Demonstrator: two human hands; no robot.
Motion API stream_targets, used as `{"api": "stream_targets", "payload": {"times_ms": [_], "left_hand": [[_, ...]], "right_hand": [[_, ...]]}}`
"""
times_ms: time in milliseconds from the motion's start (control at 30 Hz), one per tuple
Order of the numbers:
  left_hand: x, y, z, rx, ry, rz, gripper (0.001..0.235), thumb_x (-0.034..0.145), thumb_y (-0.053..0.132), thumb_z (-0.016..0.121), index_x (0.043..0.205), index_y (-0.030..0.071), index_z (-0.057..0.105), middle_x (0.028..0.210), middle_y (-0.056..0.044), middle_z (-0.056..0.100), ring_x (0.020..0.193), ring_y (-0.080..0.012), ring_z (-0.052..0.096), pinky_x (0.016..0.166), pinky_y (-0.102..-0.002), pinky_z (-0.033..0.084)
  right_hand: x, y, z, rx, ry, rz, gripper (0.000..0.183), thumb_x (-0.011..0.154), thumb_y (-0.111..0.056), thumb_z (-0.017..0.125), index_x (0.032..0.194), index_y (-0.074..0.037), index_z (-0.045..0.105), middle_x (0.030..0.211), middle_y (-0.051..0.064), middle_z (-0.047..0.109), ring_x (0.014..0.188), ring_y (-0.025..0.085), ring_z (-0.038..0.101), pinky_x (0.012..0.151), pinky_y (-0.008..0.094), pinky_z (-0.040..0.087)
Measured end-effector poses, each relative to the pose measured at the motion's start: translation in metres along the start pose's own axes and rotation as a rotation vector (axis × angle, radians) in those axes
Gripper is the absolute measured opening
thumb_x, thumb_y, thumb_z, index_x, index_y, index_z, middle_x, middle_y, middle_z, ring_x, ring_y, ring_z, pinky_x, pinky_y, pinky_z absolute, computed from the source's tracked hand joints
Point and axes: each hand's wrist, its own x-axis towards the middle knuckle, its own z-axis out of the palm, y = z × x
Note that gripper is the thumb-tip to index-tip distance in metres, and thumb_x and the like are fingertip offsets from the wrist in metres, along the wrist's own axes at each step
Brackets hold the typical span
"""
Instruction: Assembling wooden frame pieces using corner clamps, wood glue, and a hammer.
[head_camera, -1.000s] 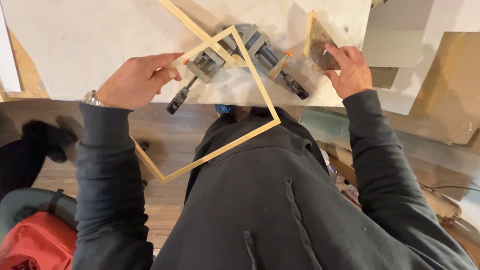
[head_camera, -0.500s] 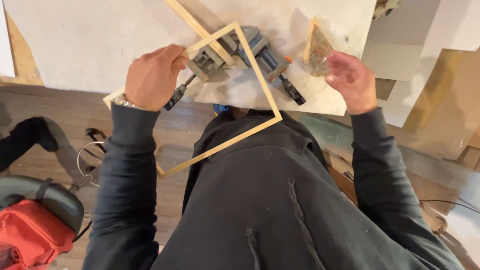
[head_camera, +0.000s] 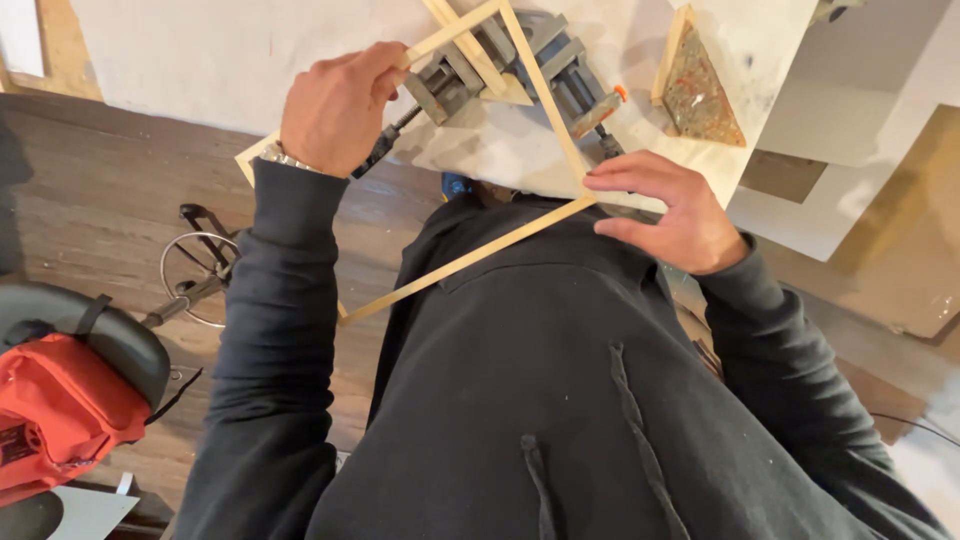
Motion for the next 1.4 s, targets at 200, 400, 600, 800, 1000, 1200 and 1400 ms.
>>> {"api": "stream_targets", "payload": {"times_ms": [200, 400, 600, 800, 1000, 1200, 1400], "left_hand": [[-0.003, -0.012, 0.005, -0.082, -0.022, -0.022, 0.013, 0.11, 0.014, 0.061, 0.12, 0.009, 0.068, 0.091, -0.009, 0.075, 0.079, -0.0312, 0.072, 0.065, -0.042, 0.054], [-0.003, -0.02, 0.012, -0.104, -0.044, -0.043, 0.016, 0.107, 0.011, 0.063, 0.121, 0.008, 0.07, 0.088, -0.011, 0.075, 0.079, -0.0317, 0.073, 0.067, -0.042, 0.055], [-0.001, -0.021, 0.014, -0.148, -0.045, -0.012, 0.016, 0.108, 0.01, 0.062, 0.122, 0.007, 0.07, 0.09, -0.012, 0.074, 0.083, -0.0311, 0.074, 0.07, -0.042, 0.056], [0.002, -0.021, 0.011, -0.139, -0.072, -0.042, 0.017, 0.108, 0.011, 0.062, 0.122, 0.006, 0.07, 0.087, -0.012, 0.074, 0.08, -0.0317, 0.073, 0.069, -0.042, 0.055], [-0.001, -0.022, 0.015, -0.14, -0.055, -0.046, 0.017, 0.108, 0.012, 0.062, 0.122, 0.007, 0.07, 0.089, -0.012, 0.075, 0.08, -0.0309, 0.074, 0.069, -0.041, 0.056], [-0.006, -0.019, 0.008, -0.142, -0.069, -0.095, 0.017, 0.107, 0.013, 0.062, 0.12, 0.007, 0.07, 0.087, -0.011, 0.075, 0.081, -0.0337, 0.072, 0.068, -0.043, 0.054], [-0.007, -0.012, 0.004, -0.139, -0.061, -0.127, 0.018, 0.106, 0.014, 0.06, 0.12, 0.009, 0.07, 0.085, -0.009, 0.075, 0.078, -0.0328, 0.072, 0.066, -0.042, 0.054]], "right_hand": [[0.006, -0.005, 0.003, -0.321, 0.055, -0.112, 0.04, 0.083, -0.012, 0.085, 0.122, -0.011, 0.074, 0.122, 0.006, 0.072, 0.113, 0.025, 0.067, 0.098, 0.035, 0.055], [0.012, -0.006, -0.001, -0.571, 0.094, -0.346, 0.035, 0.085, -0.013, 0.087, 0.118, -0.012, 0.076, 0.115, 0.002, 0.073, 0.107, 0.026, 0.066, 0.095, 0.039, 0.052], [0.011, -0.017, -0.009, -1.041, 0.081, -0.556, 0.038, 0.083, -0.01, 0.082, 0.12, -0.019, 0.078, 0.114, 0.0, 0.075, 0.099, 0.022, 0.067, 0.098, 0.041, 0.053], [0.004, -0.016, -0.018, -1.022, 0.098, -0.602, 0.034, 0.092, -0.028, 0.087, 0.122, -0.019, 0.075, 0.121, 0.003, 0.073, 0.097, 0.021, 0.066, 0.095, 0.04, 0.051], [0.018, -0.015, -0.01, -1.061, 0.069, -0.673, 0.043, 0.087, -0.033, 0.087, 0.127, -0.025, 0.075, 0.122, 0.003, 0.072, 0.097, 0.021, 0.066, 0.093, 0.039, 0.051], [0.004, -0.002, -0.018, -1.059, 0.086, -0.551, 0.038, 0.092, -0.032, 0.087, 0.126, -0.021, 0.072, 0.123, 0.004, 0.071, 0.101, 0.024, 0.066, 0.096, 0.041, 0.049], [0.017, -0.018, -0.007, -1.028, 0.082, -0.644, 0.04, 0.088, -0.033, 0.086, 0.124, -0.02, 0.073, 0.119, 0.004, 0.071, 0.096, 0.022, 0.065, 0.091, 0.041, 0.051]]}}
